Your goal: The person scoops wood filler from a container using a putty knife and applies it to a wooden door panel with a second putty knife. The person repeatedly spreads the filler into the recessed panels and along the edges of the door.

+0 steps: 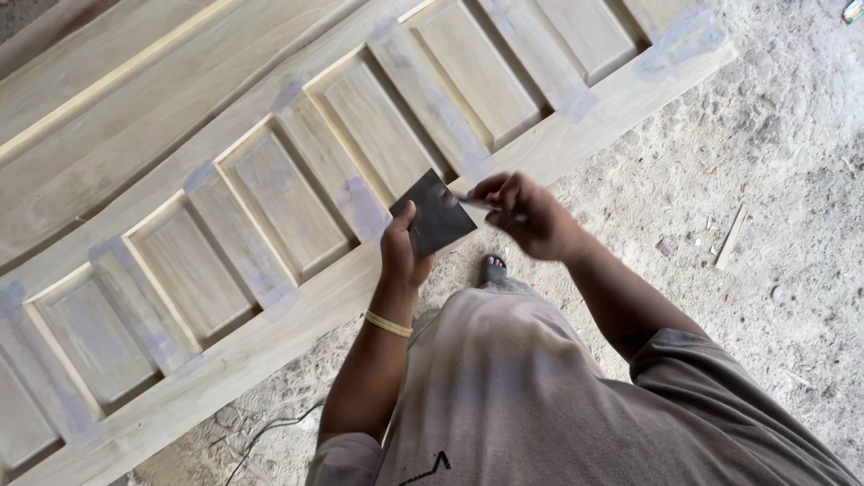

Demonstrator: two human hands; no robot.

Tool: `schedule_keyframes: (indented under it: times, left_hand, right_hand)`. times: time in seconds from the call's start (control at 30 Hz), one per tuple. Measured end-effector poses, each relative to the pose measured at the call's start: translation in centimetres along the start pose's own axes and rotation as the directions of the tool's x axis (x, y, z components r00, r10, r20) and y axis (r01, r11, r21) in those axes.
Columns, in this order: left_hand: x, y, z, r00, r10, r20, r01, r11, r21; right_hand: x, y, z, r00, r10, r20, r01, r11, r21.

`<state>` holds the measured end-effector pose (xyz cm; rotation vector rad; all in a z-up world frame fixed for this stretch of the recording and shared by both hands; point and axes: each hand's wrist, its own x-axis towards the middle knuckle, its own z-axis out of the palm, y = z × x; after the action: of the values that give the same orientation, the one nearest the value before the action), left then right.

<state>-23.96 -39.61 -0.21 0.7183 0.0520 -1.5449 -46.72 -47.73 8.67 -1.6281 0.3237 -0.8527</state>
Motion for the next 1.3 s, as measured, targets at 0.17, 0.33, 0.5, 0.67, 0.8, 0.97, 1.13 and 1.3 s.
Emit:
schedule_keyframes:
  times: [0.17,0.33,0.5,0.67,0.8,0.97,1.13,1.3]
  left_hand:
    - [0.9,-3.9,3.2,0.999,-0.026,0.046,0.037,0.970,-0.242]
    - [-1.2,-2.0,6.8,0.981,-0.062,0.186,0.100,0.973,-0.206]
    - [-2.7,3.8,9.9,0.954,-0.007,0.301,-0.016,0.997,0.074]
    - [-1.3,6.5,12.3,0.961,-0.141,0.237,0.045,0.928,0.370]
    - [0.3,6.5,12.1,0.978,-0.137,0.158,0.060,0.906,0.418]
    - [1.0,9.7,8.2,0.990,0.053,0.130,-0.082,0.970,0.229]
    - [0.7,12.2,3.9,0.961,0.278,0.011,-0.278,0.957,0.089]
    - [0.3,10.7,2.2,0.897,0.416,-0.152,-0.411,0.910,0.063]
  right_hand:
    - [-0.6,-2.7,-1.5,0.936,-0.237,0.260,0.347,0.746,-0.568]
    - [-1.3,-3.6,-5.7,0.985,-0.084,0.152,0.169,0.653,-0.739]
    - [-1.1,-4.4,-7.6,0.992,-0.118,0.037,0.110,0.703,-0.703]
    - [0.9,-6.1,-6.5,0.916,-0.310,0.256,0.402,0.717,-0.570]
    - [2.7,-6.4,-5.3,0.938,-0.063,0.342,0.301,0.642,-0.706]
    - [4.9,-3.8,-8.3,0.916,0.097,0.389,0.252,0.614,-0.748]
    - [6.8,2.8,-15.2,0.927,0.369,-0.074,-0.325,0.688,-0.649]
    - [10.6,13.9,-22.1,0.817,0.526,-0.236,-0.526,0.510,-0.681]
